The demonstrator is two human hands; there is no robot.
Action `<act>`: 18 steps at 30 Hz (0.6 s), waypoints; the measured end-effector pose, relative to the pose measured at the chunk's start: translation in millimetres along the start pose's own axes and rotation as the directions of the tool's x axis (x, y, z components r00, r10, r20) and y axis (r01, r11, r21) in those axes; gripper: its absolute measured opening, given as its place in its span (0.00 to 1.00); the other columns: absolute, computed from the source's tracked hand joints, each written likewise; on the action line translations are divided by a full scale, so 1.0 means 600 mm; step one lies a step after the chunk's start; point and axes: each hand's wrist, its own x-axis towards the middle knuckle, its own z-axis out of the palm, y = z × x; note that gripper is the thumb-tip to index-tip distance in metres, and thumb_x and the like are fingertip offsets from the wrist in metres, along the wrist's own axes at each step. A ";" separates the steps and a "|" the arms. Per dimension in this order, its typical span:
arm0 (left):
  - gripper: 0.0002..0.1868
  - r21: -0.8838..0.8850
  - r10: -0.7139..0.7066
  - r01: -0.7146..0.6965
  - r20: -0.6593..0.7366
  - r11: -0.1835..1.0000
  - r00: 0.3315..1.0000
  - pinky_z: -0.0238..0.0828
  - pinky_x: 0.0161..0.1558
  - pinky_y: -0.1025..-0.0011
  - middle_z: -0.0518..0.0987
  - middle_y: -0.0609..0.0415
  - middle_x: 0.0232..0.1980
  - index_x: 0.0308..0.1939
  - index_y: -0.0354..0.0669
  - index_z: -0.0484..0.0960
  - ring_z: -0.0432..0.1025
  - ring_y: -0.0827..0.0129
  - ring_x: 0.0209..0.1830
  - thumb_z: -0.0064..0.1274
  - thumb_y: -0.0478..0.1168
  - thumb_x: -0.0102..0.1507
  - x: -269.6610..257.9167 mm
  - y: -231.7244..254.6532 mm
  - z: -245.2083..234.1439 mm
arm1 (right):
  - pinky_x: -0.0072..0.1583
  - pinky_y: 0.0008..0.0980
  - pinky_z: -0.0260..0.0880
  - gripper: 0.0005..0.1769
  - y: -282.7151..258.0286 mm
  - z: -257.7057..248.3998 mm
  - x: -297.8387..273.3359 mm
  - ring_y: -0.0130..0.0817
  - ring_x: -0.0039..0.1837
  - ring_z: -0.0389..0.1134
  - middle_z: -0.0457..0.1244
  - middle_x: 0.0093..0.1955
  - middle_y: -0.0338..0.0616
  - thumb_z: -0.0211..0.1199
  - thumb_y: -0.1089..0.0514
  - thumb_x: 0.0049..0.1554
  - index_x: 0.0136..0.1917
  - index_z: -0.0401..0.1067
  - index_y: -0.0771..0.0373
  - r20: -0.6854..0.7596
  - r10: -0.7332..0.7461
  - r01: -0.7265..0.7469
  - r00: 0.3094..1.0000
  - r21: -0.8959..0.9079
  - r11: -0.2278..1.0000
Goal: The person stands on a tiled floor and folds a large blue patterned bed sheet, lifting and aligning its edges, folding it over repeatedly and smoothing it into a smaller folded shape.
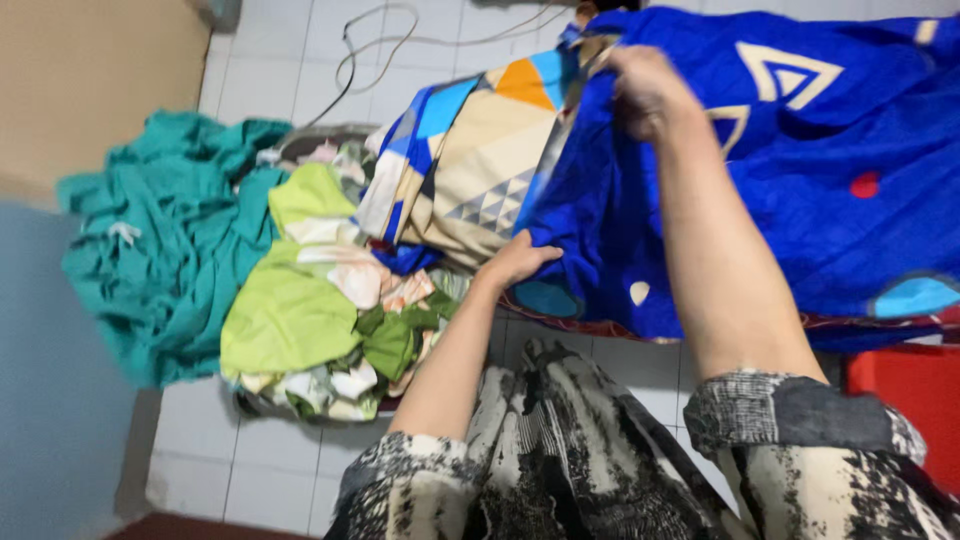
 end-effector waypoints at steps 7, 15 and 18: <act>0.30 -0.352 0.101 -0.113 -0.052 0.929 0.994 0.74 0.57 0.66 0.84 0.52 0.53 0.61 0.34 0.78 0.77 0.66 0.50 0.66 0.43 0.57 0.006 0.172 -0.221 | 0.43 0.41 0.65 0.13 -0.079 -0.001 0.169 0.41 0.41 0.63 0.61 0.43 0.47 0.61 0.60 0.53 0.53 0.69 0.60 -0.174 -0.272 0.250 0.946 -0.140 0.958; 0.22 0.112 -0.080 0.082 -0.025 0.990 0.996 0.74 0.52 0.71 0.87 0.52 0.49 0.56 0.30 0.85 0.77 0.72 0.45 0.63 0.42 0.62 -0.005 0.022 -0.354 | 0.55 0.48 0.67 0.34 0.051 0.110 0.201 0.54 0.55 0.64 0.61 0.59 0.59 0.61 0.66 0.44 0.67 0.67 0.63 0.028 -0.614 0.444 0.789 -0.717 0.538; 0.18 -0.064 0.078 -0.085 -0.105 0.994 0.991 0.74 0.48 0.72 0.85 0.56 0.46 0.56 0.34 0.83 0.76 0.76 0.43 0.57 0.42 0.66 0.022 -0.005 -0.328 | 0.59 0.51 0.67 0.43 0.090 0.186 0.145 0.59 0.61 0.64 0.61 0.64 0.63 0.61 0.69 0.40 0.72 0.66 0.64 0.595 -0.618 0.855 0.514 -0.415 0.312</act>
